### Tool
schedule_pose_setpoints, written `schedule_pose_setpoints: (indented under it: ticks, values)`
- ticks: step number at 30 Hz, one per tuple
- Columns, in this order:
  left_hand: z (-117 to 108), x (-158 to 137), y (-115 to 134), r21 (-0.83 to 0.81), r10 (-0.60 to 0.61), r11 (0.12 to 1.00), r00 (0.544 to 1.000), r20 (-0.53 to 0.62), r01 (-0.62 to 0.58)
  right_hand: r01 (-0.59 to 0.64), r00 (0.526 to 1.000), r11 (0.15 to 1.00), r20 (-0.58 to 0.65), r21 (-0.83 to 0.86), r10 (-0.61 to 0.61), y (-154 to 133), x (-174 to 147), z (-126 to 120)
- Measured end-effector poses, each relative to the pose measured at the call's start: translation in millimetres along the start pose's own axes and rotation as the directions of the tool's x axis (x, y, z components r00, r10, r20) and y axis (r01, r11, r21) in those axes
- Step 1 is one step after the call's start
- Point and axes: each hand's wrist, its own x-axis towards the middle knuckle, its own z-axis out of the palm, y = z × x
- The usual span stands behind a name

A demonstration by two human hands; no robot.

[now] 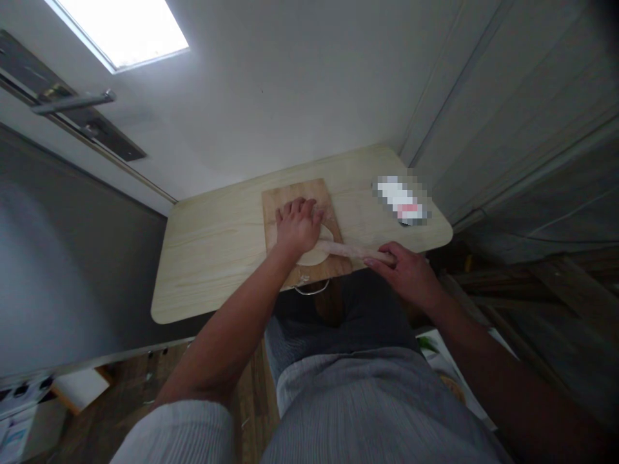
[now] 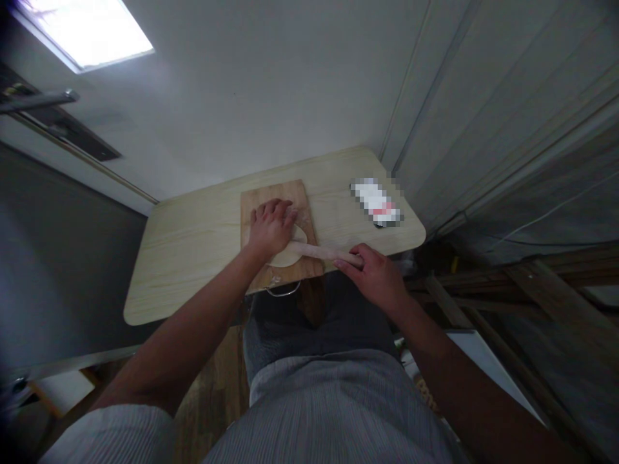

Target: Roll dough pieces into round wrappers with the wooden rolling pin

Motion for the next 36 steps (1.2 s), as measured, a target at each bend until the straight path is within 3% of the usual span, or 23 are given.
schedule_pose_setpoints:
  ticks: [9,19,29,36]
  values:
    - [3,1,0,-0.036,-0.027,0.999,1.000,-0.011,0.027,-0.087,0.993,0.988,-0.069,0.131,0.096,8,-4,1]
    - [5,23,4,0.022,-0.064,0.998,0.998,0.013,0.064,-0.146,0.987,0.989,-0.061,0.016,0.147,8,18,-5]
    - [9,48,7,-0.011,-0.112,0.994,0.990,-0.087,0.112,-0.213,0.973,0.950,-0.136,-0.226,0.186,-3,38,-10]
    - [0,51,12,-0.006,-0.133,0.991,0.978,-0.162,0.134,-0.213,0.971,0.943,-0.160,-0.255,0.177,-1,47,-7]
